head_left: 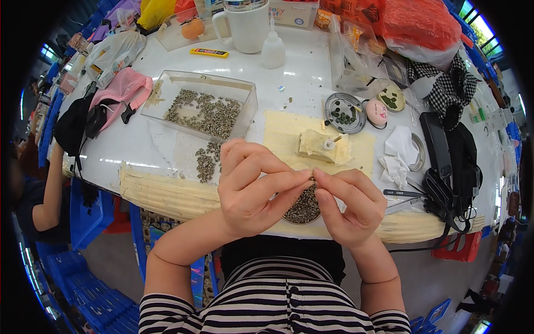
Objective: The person picks up small metallic beads with tweezers from a circular container and places them onto a yellow block on the workbench.
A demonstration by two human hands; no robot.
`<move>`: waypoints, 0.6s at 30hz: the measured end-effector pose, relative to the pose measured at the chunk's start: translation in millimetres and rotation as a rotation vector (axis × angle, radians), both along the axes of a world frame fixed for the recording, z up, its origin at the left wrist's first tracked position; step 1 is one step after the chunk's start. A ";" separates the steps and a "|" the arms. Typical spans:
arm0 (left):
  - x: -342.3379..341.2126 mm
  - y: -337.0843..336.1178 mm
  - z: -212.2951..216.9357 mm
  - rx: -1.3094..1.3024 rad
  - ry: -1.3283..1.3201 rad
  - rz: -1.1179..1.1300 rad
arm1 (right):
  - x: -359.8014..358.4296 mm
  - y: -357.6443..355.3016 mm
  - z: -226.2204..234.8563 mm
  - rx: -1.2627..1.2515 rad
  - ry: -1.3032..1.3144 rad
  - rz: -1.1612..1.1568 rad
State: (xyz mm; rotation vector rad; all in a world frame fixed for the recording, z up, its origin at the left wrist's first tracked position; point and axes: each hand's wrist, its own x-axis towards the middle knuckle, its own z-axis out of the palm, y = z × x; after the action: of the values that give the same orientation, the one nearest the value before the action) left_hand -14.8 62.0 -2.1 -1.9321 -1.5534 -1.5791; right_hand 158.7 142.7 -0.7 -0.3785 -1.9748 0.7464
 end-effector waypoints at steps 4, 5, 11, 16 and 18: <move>-4.2 -2.6 0.8 -0.009 0.041 -0.058 | 1.1 1.4 0.7 -0.125 -0.010 0.078; -1.9 -2.2 0.8 -0.003 0.027 -0.040 | 1.9 1.9 0.9 -0.176 -0.017 0.109; -1.4 -0.5 -2.0 0.032 0.038 -0.064 | 7.8 3.2 3.5 -0.674 -0.061 0.308; -0.2 -0.7 -2.1 0.024 0.039 -0.053 | 7.6 3.9 1.9 -0.707 -0.019 0.315; -0.1 -0.8 -3.7 0.021 0.035 -0.047 | 8.1 4.6 2.2 -0.613 -0.022 0.293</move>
State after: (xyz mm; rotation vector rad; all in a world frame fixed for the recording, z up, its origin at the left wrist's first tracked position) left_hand -14.8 61.2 -5.8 -1.9875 -1.4822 -1.5653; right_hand 166.8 147.3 1.5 -0.4582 -1.8068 1.5488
